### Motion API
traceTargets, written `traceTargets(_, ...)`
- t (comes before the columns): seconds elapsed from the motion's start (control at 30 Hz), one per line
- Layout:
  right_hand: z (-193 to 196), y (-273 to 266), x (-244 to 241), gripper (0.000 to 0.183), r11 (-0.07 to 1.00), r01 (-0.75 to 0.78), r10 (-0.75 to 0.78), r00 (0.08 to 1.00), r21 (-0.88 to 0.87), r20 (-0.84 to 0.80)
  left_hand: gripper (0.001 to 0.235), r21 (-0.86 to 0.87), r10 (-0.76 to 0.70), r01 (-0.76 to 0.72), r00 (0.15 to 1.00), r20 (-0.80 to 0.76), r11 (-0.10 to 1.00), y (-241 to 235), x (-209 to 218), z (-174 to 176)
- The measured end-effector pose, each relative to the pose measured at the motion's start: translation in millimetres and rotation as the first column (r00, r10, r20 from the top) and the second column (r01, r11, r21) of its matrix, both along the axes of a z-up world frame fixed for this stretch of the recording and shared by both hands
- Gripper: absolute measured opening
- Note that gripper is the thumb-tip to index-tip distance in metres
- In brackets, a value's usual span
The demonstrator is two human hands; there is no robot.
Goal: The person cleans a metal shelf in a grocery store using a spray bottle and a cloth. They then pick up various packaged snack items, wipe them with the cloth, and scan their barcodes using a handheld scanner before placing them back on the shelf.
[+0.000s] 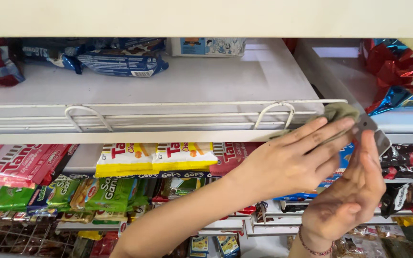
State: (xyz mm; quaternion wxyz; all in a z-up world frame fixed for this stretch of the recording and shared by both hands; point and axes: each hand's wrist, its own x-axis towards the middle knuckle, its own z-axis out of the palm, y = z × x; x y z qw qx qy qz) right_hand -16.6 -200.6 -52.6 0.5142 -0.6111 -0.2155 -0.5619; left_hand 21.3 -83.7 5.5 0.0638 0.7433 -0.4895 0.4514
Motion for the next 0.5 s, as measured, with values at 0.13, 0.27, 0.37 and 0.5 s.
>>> traceTargets(0.13,-1.6,1.8,4.1,0.061,1.0,-0.015,0.015,1.0,0.004,0.01,0.034,0.016,0.068,-0.069,0.995,0.069,0.997,21.1,-7.5,4.9)
traceTargets(0.27,-3.8,7.1,5.6,0.06,1.0,-0.031,0.031,0.999,-0.003,0.018,0.023,0.1,0.07,-0.069,0.998,-0.003,0.993,65.2,-10.6,4.9)
traceTargets(0.37,-3.5,10.4,4.6,0.06,1.0,-0.022,0.022,1.0,-0.016,0.014,0.037,0.038,0.084,-0.083,0.996,-0.029,0.996,97.3,-18.4,5.0)
traceTargets(0.5,-1.7,12.6,6.5,0.061,0.999,-0.015,0.016,1.0,-0.034,0.021,0.025,0.035,0.101,-0.101,0.995,0.007,0.994,105.5,-27.2,10.7)
